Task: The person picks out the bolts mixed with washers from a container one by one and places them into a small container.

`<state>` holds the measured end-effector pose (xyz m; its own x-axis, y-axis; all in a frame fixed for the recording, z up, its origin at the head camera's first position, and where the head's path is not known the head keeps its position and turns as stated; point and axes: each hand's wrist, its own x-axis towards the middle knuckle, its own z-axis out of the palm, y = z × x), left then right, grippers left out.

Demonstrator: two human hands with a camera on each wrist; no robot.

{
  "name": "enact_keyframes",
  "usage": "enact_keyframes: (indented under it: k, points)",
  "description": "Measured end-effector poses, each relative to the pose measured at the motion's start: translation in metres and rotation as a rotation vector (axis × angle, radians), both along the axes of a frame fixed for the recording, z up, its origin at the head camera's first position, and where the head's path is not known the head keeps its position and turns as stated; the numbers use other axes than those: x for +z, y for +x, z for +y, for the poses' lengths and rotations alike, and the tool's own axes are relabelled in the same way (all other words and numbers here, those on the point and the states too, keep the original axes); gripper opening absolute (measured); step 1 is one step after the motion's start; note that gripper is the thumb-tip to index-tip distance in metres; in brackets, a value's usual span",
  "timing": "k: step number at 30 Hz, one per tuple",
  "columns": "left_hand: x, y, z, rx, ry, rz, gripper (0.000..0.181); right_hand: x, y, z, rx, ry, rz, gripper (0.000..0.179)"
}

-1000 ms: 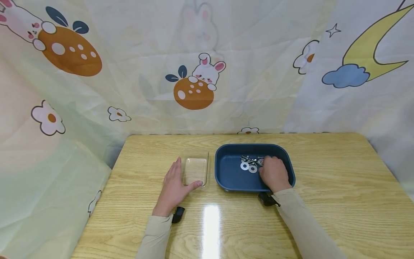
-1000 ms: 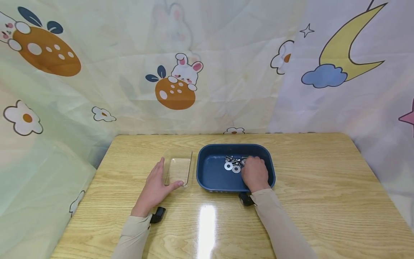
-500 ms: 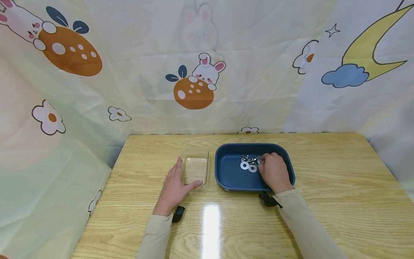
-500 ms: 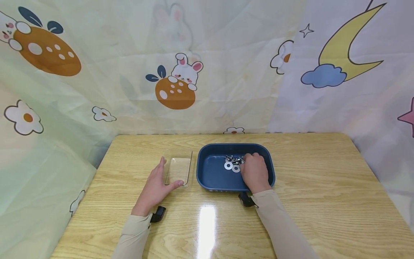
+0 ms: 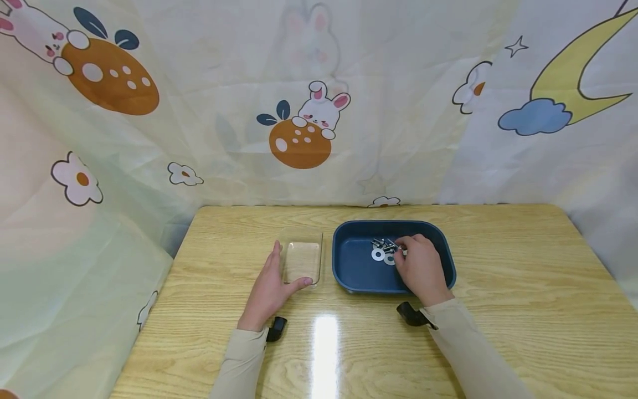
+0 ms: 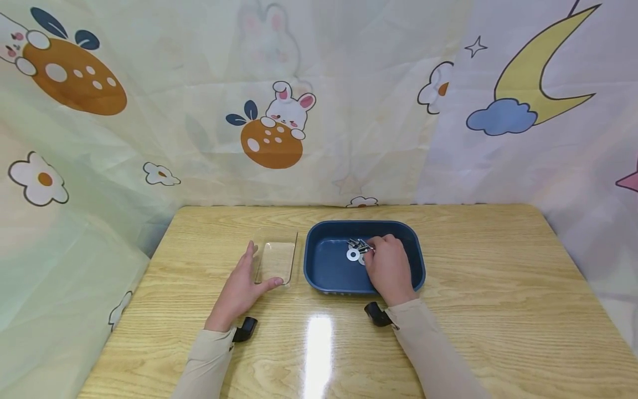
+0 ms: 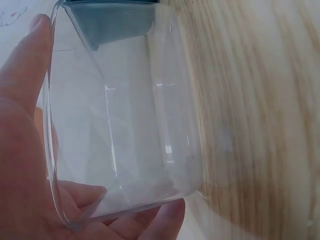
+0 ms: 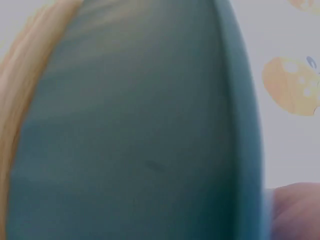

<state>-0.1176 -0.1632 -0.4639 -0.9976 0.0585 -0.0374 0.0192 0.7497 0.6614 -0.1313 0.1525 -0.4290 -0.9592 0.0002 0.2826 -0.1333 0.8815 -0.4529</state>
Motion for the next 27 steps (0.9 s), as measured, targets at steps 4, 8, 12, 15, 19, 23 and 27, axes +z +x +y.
enact_keyframes:
  k: [4, 8, 12, 15, 19, 23, 27]
  points:
    - [0.0, 0.0, 0.001, 0.006, 0.011, -0.001, 0.117, 0.004, 0.005, -0.006, 0.027, -0.027, 0.03, 0.018]
    - [0.0, 0.0, 0.001, 0.007, 0.014, 0.001, 0.118, 0.007, 0.009, -0.013, 0.047, -0.03, 0.048, 0.018]
    - [0.0, 0.0, 0.002, 0.007, 0.011, 0.006, 0.118, 0.008, 0.013, -0.021, 0.066, -0.037, 0.063, 0.018]
    - [-0.001, 0.0, 0.002, 0.006, 0.014, 0.013, 0.118, 0.007, 0.014, -0.027, 0.084, -0.046, 0.084, 0.017]
    - [0.0, -0.001, 0.002, 0.003, 0.009, 0.019, 0.119, 0.005, 0.015, -0.037, 0.111, -0.062, 0.113, 0.016]
    - [0.0, -0.001, 0.001, 0.001, 0.0, 0.021, 0.119, 0.004, 0.016, -0.047, 0.134, -0.074, 0.123, 0.016]
    - [0.0, 0.0, 0.001, 0.001, 0.008, 0.021, 0.119, 0.003, 0.017, -0.056, 0.155, -0.086, 0.135, 0.015]
